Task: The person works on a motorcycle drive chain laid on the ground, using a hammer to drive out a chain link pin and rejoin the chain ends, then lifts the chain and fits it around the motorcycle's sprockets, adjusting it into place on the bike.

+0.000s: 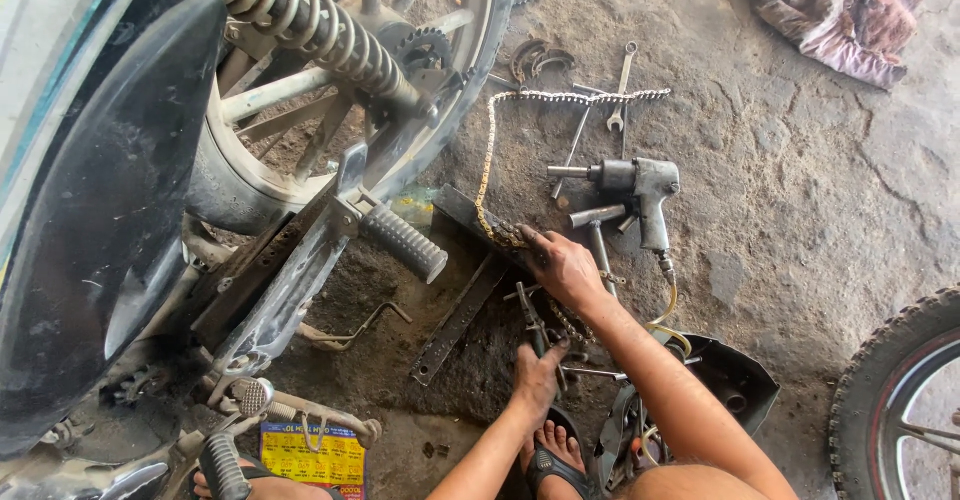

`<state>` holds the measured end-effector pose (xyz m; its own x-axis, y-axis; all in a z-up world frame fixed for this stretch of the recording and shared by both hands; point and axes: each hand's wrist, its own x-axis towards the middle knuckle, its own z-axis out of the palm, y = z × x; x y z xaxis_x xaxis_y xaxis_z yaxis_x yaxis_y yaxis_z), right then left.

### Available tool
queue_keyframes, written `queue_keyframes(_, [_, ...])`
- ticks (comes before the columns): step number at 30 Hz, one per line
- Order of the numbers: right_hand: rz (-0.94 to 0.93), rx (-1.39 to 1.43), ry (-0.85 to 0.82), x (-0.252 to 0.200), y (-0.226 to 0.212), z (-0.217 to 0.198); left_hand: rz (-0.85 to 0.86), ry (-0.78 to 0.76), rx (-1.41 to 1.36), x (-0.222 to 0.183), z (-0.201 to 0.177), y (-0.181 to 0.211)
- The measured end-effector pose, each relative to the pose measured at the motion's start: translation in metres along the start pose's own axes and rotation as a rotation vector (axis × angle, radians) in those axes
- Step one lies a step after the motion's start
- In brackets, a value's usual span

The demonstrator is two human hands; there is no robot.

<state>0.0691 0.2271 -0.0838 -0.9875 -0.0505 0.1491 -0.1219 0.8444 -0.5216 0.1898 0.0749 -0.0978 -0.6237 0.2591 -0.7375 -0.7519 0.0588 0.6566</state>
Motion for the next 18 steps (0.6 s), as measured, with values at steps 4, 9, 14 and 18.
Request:
queue_keyframes(4, [0.084,-0.027,-0.048,0.000,-0.021,-0.010,-0.012,0.087,-0.060,0.017,-0.025,-0.019])
queue_keyframes(9, [0.234,-0.007,-0.041,-0.007,-0.037,0.000,0.467,0.408,0.556,0.021,-0.072,0.044])
queue_keyframes(14, [0.276,-0.024,-0.054,-0.004,-0.034,-0.001,0.379,0.321,0.844,0.028,-0.097,0.133])
queue_keyframes(18, [0.288,-0.046,-0.138,-0.001,-0.029,-0.007,0.629,0.095,1.004,0.072,-0.116,0.151])
